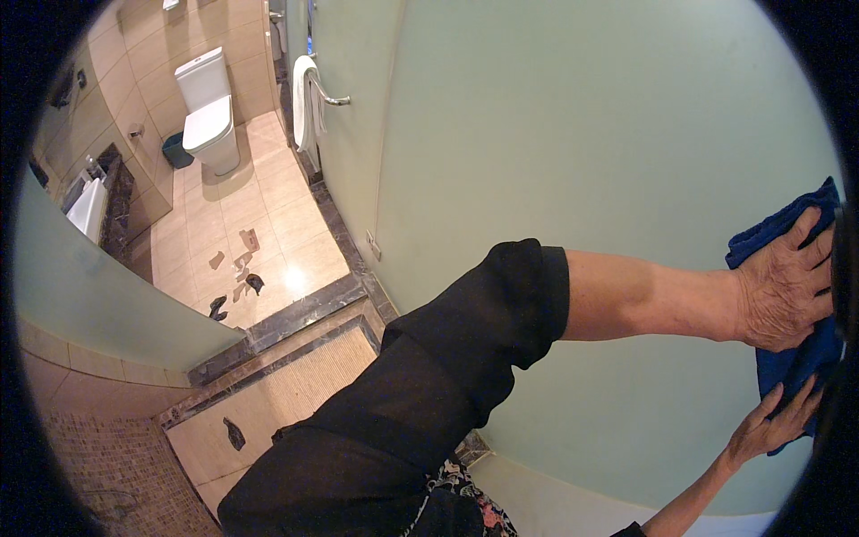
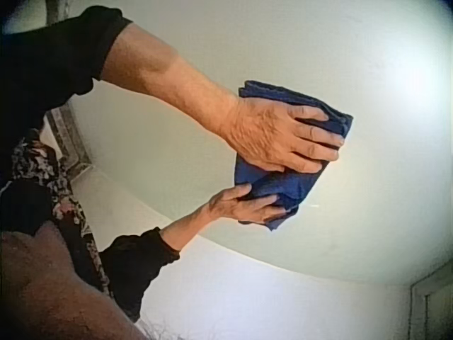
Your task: The person wipes a frosted glass partition with a blue cloth, then moves to the sink area to wipe the basin and faucet. They fill two clear glasses with water from the tap, rinse them, and place them on the counter. The person also wipes the sink countertop and surrounding surfaces.
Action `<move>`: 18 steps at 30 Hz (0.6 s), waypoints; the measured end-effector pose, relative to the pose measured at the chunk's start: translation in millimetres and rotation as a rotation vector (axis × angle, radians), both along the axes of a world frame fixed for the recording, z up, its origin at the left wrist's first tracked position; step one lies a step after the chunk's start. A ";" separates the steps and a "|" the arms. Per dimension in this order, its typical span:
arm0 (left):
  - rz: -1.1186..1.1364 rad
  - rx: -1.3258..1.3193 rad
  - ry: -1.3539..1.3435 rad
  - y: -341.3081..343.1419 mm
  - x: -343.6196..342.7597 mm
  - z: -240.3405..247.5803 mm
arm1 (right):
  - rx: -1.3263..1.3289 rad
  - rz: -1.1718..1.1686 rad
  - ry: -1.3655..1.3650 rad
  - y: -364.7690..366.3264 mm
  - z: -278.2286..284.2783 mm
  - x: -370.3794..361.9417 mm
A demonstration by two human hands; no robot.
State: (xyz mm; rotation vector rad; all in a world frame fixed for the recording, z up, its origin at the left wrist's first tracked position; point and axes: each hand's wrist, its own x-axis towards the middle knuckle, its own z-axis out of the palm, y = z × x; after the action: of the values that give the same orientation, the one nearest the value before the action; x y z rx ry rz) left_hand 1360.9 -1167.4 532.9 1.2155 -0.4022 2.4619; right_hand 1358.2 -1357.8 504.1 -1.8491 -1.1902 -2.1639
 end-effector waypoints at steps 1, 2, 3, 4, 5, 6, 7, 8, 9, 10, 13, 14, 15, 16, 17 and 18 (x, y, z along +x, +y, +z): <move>0.000 0.000 0.000 0.0 0.4 -1.0 | 0.012 0.011 0.009 8.8 -3.1 -10.9; 0.001 0.002 0.001 -1.0 0.7 -1.7 | 0.025 0.022 0.018 13.4 -5.0 -16.5; -0.003 0.003 -0.001 -0.3 -0.2 -1.6 | 0.010 0.014 0.008 9.6 -3.2 -10.9; -0.002 0.001 -0.001 0.4 -0.6 -1.7 | -0.004 0.005 -0.001 2.1 -0.8 -1.5; -0.005 0.002 -0.001 0.1 -1.3 -2.2 | -0.018 -0.004 -0.010 -4.3 0.0 6.0; -0.007 0.001 -0.003 0.2 -1.0 -2.5 | -0.015 -0.006 -0.007 -4.9 -0.5 6.6; -0.008 0.004 0.001 -0.2 -0.9 -3.5 | -0.012 -0.008 -0.004 -5.1 -1.0 7.2; -0.010 0.005 0.000 -1.0 -0.8 -3.6 | -0.008 -0.010 -0.001 -5.2 -1.5 7.4; -0.010 0.006 -0.003 -0.9 -0.7 -3.9 | -0.008 -0.017 -0.003 -4.8 -2.2 6.7; -0.011 0.005 0.000 -0.2 -0.6 -4.5 | -0.008 -0.023 -0.006 -4.2 -3.0 5.4; -0.002 0.009 0.009 3.5 -0.4 -6.9 | 0.002 -0.070 -0.010 -8.0 -3.7 11.8; 0.004 0.010 0.011 4.6 -0.4 -6.1 | 0.006 -0.089 -0.011 -12.5 -3.3 17.2; 0.007 0.016 0.013 4.9 -0.2 -8.2 | 0.015 -0.111 0.013 -18.9 -5.4 23.3; 0.008 0.018 0.016 5.5 0.6 -9.1 | 0.000 -0.121 -0.007 -23.9 -4.4 26.0; 0.014 0.022 0.019 6.7 1.3 -9.9 | 0.002 -0.128 -0.019 -25.6 -5.3 29.3; 0.015 0.027 0.021 7.7 2.3 -11.2 | 0.000 -0.137 -0.023 -24.5 -5.2 28.1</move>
State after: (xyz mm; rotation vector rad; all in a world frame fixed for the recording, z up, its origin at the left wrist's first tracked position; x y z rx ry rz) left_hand 1363.2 -1159.7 521.8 1.2584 -0.4232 2.4618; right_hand 1386.2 -1382.3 499.0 -1.9657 -1.0976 -2.2599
